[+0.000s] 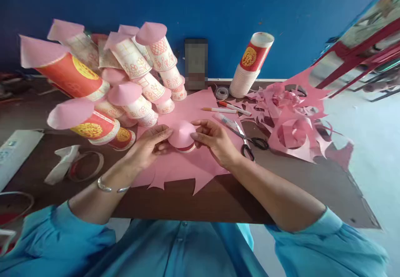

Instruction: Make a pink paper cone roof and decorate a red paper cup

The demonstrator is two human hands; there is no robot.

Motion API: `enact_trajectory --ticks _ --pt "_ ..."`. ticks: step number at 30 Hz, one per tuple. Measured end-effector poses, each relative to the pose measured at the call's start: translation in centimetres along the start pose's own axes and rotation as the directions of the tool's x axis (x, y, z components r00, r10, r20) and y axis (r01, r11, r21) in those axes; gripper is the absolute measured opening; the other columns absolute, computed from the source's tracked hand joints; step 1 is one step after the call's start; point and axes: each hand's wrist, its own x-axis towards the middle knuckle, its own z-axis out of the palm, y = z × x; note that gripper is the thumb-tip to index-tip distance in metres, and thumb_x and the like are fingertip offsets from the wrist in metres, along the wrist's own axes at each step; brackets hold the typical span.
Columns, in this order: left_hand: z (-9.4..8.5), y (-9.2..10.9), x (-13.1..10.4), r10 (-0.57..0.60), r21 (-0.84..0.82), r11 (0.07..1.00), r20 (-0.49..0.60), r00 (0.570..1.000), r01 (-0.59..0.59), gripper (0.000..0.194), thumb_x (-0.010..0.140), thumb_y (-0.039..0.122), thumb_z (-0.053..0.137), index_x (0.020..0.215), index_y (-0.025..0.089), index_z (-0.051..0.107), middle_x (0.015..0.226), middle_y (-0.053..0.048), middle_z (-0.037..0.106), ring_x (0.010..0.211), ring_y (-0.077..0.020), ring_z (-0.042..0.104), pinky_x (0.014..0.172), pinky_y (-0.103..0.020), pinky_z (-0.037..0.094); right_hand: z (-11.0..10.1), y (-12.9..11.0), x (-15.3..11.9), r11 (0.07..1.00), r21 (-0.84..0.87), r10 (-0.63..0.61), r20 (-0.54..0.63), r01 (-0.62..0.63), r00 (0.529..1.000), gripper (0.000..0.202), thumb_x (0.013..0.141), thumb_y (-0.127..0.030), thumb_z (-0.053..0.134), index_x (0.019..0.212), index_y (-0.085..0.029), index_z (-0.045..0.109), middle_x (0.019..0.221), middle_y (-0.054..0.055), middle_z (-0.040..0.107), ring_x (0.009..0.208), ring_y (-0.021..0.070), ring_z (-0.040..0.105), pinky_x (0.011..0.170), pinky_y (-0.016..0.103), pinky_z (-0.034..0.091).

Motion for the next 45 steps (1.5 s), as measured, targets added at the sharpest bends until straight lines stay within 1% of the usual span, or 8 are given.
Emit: enact_trajectory --ticks 12,17,22,25,29,37,42,45 --pt "-0.40 -0.28 -0.21 0.001 -0.015 1.000 -0.003 1.000 -0.001 0.051 0.067 0.046 0.098 0.070 0.018 0.056 0.056 0.010 0.039 0.050 -0.0032 0.032 0.046 -0.015 0.025 0.01 0.00 0.01 0.997 0.016 0.078 -0.003 -0.078 0.997 0.050 0.067 -0.045 0.101 0.102 -0.021 0.075 0.073 -0.005 0.065 0.061 0.0099 0.057 0.059 0.025 0.049" --pt "-0.70 -0.48 -0.24 0.005 -0.017 1.000 -0.002 1.000 -0.005 0.049 0.068 0.043 0.098 0.072 0.018 0.057 0.057 0.009 0.042 0.051 -0.0035 0.034 0.047 -0.015 0.025 0.16 0.06 0.01 0.998 0.004 0.063 -0.013 -0.063 0.998 0.048 0.076 -0.062 0.092 0.088 -0.019 0.072 0.071 -0.004 0.059 0.062 0.0113 0.058 0.059 0.027 0.051" --pt "-0.73 -0.66 -0.32 0.004 -0.007 1.000 0.002 1.000 -0.004 0.047 0.070 0.044 0.097 0.073 0.018 0.058 0.056 0.009 0.042 0.050 -0.0037 0.034 0.047 -0.015 0.026 0.14 0.13 0.12 0.995 -0.058 0.076 -0.035 -0.078 0.996 0.056 0.076 -0.068 0.089 0.071 -0.020 0.060 0.065 -0.004 0.057 0.057 0.0116 0.058 0.056 0.027 0.048" --pt "-0.58 -0.64 -0.36 -0.007 -0.007 1.000 -0.004 1.000 0.007 0.049 0.068 0.044 0.098 0.072 0.018 0.057 0.055 0.009 0.042 0.050 -0.0037 0.033 0.047 -0.015 0.025 0.23 0.05 0.16 0.989 -0.092 0.109 -0.051 -0.114 0.993 0.057 0.070 -0.066 0.094 0.069 -0.020 0.060 0.061 -0.004 0.057 0.055 0.0111 0.057 0.054 0.025 0.045" --pt "-0.64 -0.63 -0.37 -0.022 -0.032 0.999 0.026 0.999 0.023 0.046 0.071 0.042 0.096 0.072 0.018 0.057 0.054 0.010 0.041 0.050 -0.0040 0.033 0.047 -0.015 0.026 0.45 0.02 0.12 0.987 -0.074 0.139 -0.065 -0.144 0.988 0.056 0.065 -0.062 0.098 0.069 -0.019 0.062 0.061 -0.004 0.058 0.056 0.0098 0.055 0.055 0.024 0.043" --pt "-0.60 -0.58 -0.39 -0.055 -0.046 0.997 0.007 0.998 0.055 0.052 0.064 0.043 0.099 0.069 0.019 0.053 0.054 0.010 0.040 0.049 -0.0036 0.031 0.046 -0.016 0.024 0.50 0.00 0.01 0.985 -0.054 0.160 -0.041 -0.162 0.986 0.054 0.066 -0.061 0.098 0.069 -0.019 0.064 0.064 -0.004 0.058 0.056 0.0098 0.055 0.057 0.025 0.046" --pt "-0.61 -0.35 -0.55 -0.084 -0.023 0.996 0.017 0.996 0.084 0.052 0.065 0.044 0.097 0.069 0.019 0.052 0.057 0.009 0.042 0.050 -0.0036 0.033 0.048 -0.016 0.028 0.42 -0.32 -0.21 0.981 -0.056 0.183 -0.039 -0.185 0.982 0.056 0.066 -0.060 0.098 0.065 -0.020 0.060 0.062 -0.005 0.054 0.057 0.0098 0.052 0.057 0.025 0.046" --pt "-0.41 -0.21 -0.61 -0.070 -0.016 0.997 0.010 0.997 0.070 0.052 0.066 0.048 0.095 0.069 0.019 0.052 0.058 0.008 0.043 0.050 -0.0043 0.034 0.047 -0.018 0.025 0.42 -0.37 -0.32 0.978 -0.059 0.200 -0.038 -0.202 0.979 0.054 0.065 -0.057 0.100 0.065 -0.019 0.061 0.062 -0.005 0.053 0.058 0.0096 0.052 0.058 0.025 0.046"
